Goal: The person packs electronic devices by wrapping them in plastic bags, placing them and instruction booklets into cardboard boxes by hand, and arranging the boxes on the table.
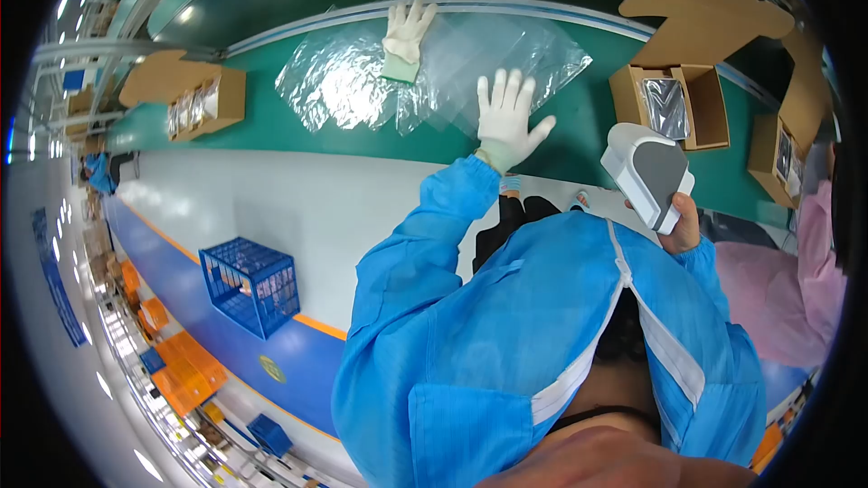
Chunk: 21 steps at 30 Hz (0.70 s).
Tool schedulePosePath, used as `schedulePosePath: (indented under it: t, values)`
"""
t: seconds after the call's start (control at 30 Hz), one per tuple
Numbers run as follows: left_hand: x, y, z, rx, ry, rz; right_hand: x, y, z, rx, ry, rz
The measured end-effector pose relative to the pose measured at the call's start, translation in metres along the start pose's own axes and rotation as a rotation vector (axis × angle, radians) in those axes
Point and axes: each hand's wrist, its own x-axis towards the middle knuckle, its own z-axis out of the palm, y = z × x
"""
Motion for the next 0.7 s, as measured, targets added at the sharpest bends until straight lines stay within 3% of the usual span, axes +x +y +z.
schedulePosePath:
  t: [0.07,0.17,0.23,0.33,0.43,0.5,0.57,0.63,0.7]
  values:
    - [0.008,0.005,0.007,0.049,0.010,-0.022,0.002,0.011,0.000,0.054,0.041,0.035]
    - [0.006,-0.008,0.013,0.100,-0.187,0.147,-0.001,0.017,0.015,0.043,0.103,-0.046]
    - [-0.015,-0.044,-0.017,0.056,-0.349,0.424,-0.013,0.025,0.016,0.059,0.131,-0.061]
    - [-0.022,-0.092,-0.043,0.004,-0.530,0.638,-0.026,0.031,0.016,0.055,0.130,-0.065]
    - [0.001,-0.063,-0.068,-0.014,-0.408,0.643,-0.038,0.035,0.016,0.047,0.126,-0.058]
    - [0.017,-0.018,-0.033,0.011,-0.167,0.367,-0.040,0.045,0.011,0.058,0.177,-0.049]
    - [0.025,0.016,0.015,0.116,-0.087,0.202,-0.035,0.046,0.009,0.083,0.186,-0.046]
    - [0.013,0.030,0.035,0.112,-0.233,0.309,-0.029,0.038,0.015,0.021,0.183,-0.078]
    - [-0.004,0.020,0.013,0.005,-0.363,0.456,-0.030,0.027,0.012,-0.028,0.209,-0.080]
